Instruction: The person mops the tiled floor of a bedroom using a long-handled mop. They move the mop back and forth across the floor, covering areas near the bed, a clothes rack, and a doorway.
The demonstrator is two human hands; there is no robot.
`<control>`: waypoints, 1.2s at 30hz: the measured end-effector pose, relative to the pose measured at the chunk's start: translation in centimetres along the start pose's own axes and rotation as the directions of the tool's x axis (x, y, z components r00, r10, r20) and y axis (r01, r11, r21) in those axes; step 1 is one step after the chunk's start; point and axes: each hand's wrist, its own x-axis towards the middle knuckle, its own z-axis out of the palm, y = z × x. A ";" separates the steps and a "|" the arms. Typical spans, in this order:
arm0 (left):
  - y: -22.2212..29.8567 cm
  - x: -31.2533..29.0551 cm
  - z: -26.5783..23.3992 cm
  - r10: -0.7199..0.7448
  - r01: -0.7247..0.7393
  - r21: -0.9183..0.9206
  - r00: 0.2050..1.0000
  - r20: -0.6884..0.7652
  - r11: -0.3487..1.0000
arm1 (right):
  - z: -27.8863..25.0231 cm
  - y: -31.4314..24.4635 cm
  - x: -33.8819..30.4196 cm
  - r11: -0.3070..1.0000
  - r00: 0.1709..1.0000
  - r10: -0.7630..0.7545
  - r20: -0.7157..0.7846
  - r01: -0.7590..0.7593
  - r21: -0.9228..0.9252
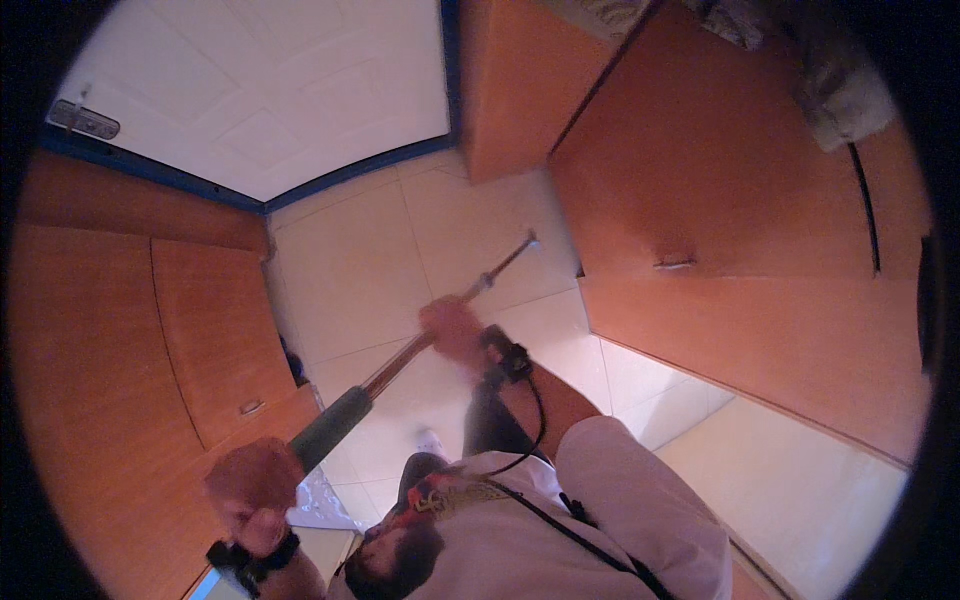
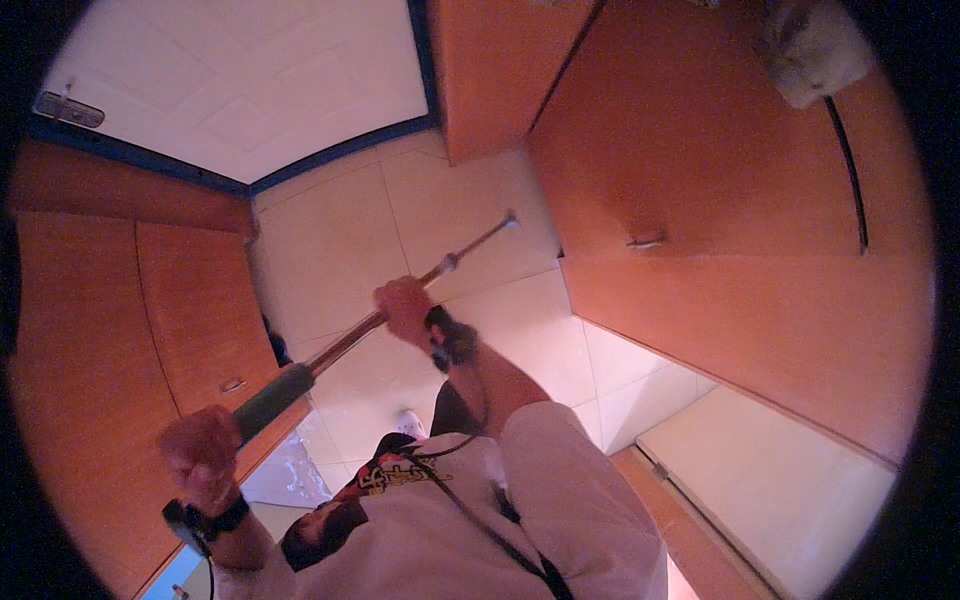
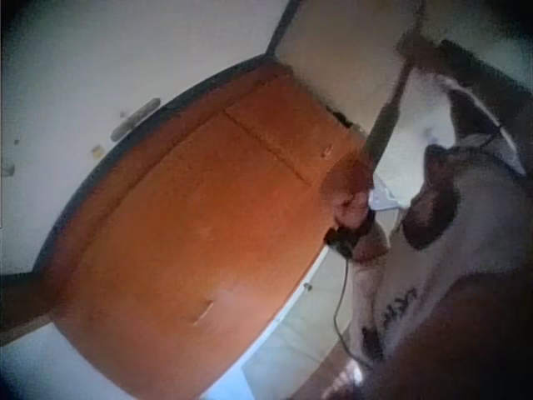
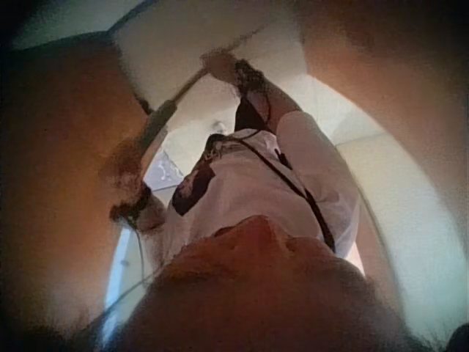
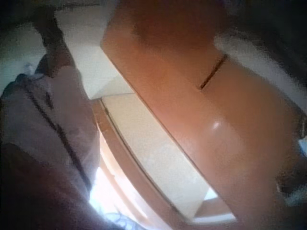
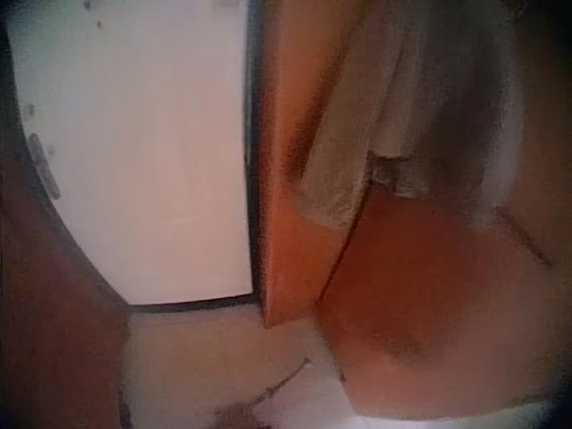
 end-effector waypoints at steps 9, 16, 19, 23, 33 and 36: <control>-12.5 3.5 4.8 -0.030 0.033 -0.016 0.988 0.149 0.999 | 1.3 14.8 -1.1 0.995 0.999 0.046 0.011 -0.045 -0.087; -3.1 3.7 0.3 -0.108 0.124 0.071 0.973 -0.202 0.990 | 4.2 3.0 2.3 0.985 0.996 0.047 -0.073 -0.034 0.170; 1.0 4.5 -3.3 0.043 -0.041 -0.029 0.996 0.077 0.999 | 3.4 -2.8 3.1 0.885 0.983 -0.005 -0.186 0.091 0.457; 0.3 3.8 -3.4 0.086 -0.084 -0.037 0.994 0.072 0.996 | 2.8 -3.0 1.8 0.958 0.995 0.051 -0.087 -0.024 0.287; -10.4 7.7 2.5 0.067 0.003 -0.250 0.959 0.274 0.968 | 4.1 9.8 -5.5 0.961 0.958 0.275 -0.079 -0.272 0.053; -7.9 7.2 2.9 0.046 -0.053 0.033 0.982 0.185 0.998 | 4.5 7.7 -4.6 0.943 0.943 0.333 -0.025 -0.333 0.027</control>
